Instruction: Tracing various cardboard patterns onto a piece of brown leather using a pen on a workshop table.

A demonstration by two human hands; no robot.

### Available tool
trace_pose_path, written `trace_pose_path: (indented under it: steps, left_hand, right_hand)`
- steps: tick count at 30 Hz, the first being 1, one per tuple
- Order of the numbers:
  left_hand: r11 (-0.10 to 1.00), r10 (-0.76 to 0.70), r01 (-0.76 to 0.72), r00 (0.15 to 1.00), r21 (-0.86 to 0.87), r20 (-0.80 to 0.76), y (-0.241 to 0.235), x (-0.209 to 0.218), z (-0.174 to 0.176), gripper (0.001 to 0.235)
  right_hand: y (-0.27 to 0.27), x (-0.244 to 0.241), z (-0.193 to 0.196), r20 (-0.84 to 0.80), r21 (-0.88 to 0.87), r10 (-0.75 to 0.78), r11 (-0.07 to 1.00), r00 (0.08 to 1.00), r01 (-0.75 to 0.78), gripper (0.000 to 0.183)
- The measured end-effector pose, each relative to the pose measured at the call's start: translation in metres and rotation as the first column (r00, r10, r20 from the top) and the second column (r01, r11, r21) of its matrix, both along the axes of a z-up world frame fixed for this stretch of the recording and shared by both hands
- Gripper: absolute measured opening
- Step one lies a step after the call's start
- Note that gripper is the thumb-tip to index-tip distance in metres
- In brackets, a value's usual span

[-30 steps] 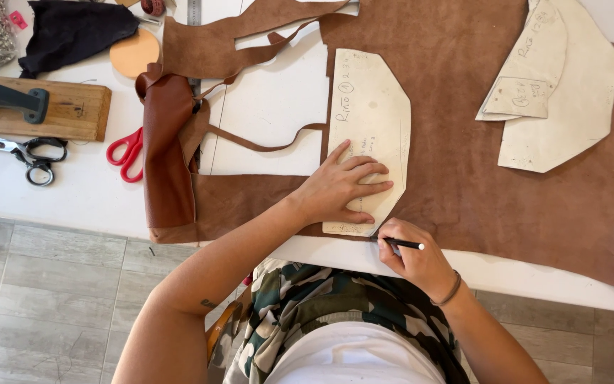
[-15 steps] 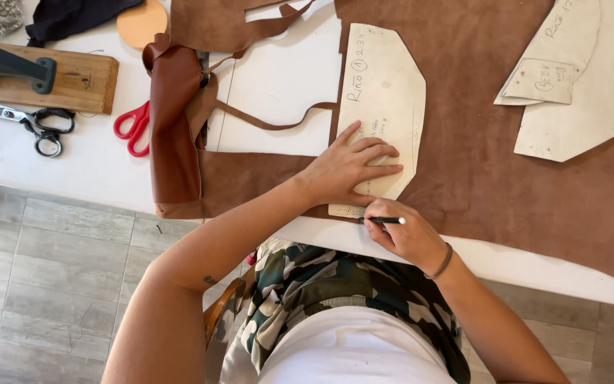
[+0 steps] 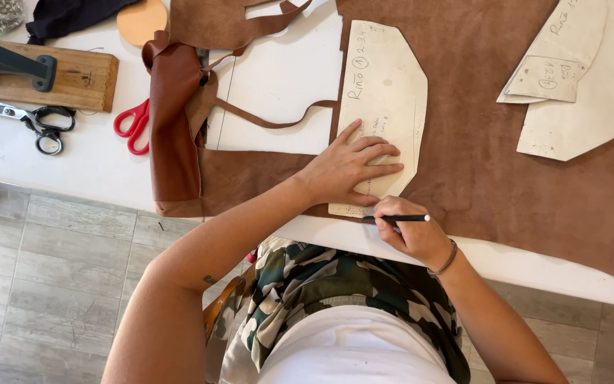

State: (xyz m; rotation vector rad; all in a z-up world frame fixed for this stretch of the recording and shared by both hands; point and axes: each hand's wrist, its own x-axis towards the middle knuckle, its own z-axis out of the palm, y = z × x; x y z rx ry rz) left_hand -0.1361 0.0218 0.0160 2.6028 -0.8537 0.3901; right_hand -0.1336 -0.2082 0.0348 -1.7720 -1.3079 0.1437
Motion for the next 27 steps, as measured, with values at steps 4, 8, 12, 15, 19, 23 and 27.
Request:
trace_pose_path:
  steps: [4,8,12,15,19,23,27]
  left_hand:
    - [1.0,0.011,-0.012,1.0,0.015,0.016,-0.001,0.0,-0.004,0.066]
    - [1.0,0.01,-0.01,1.0,0.008,0.018,-0.001,0.001,-0.005,0.065]
    - [1.0,0.013,-0.013,1.0,0.006,0.021,-0.001,0.0,-0.004,0.064]
    - [1.0,0.009,-0.009,1.0,0.01,0.025,0.0,0.0,-0.003,0.064]
    - [1.0,0.007,-0.007,1.0,0.008,0.018,-0.001,0.001,-0.006,0.064]
    - [1.0,0.009,-0.009,1.0,0.011,0.006,-0.001,0.001,-0.003,0.065]
    - [1.0,0.004,-0.004,1.0,-0.005,0.001,0.001,0.001,-0.003,0.063]
  right_hand:
    - [0.004,-0.003,0.005,0.05,-0.002,0.017,1.0,0.999,-0.017,0.015]
    - [0.009,-0.004,0.016,0.031,0.008,0.045,0.999,0.998,-0.045,0.013]
    - [0.013,-0.004,0.025,0.027,0.01,0.051,0.999,0.998,-0.051,0.012]
    - [0.014,-0.003,0.022,0.03,0.011,0.058,0.998,0.998,-0.059,0.013]
    - [0.006,-0.002,0.009,0.016,0.007,0.057,0.998,0.998,-0.057,0.012]
    - [0.001,-0.001,0.001,0.049,0.024,0.063,0.998,0.997,-0.064,0.012]
    - [0.007,-0.003,0.025,0.025,0.136,0.096,0.986,0.995,-0.099,0.013]
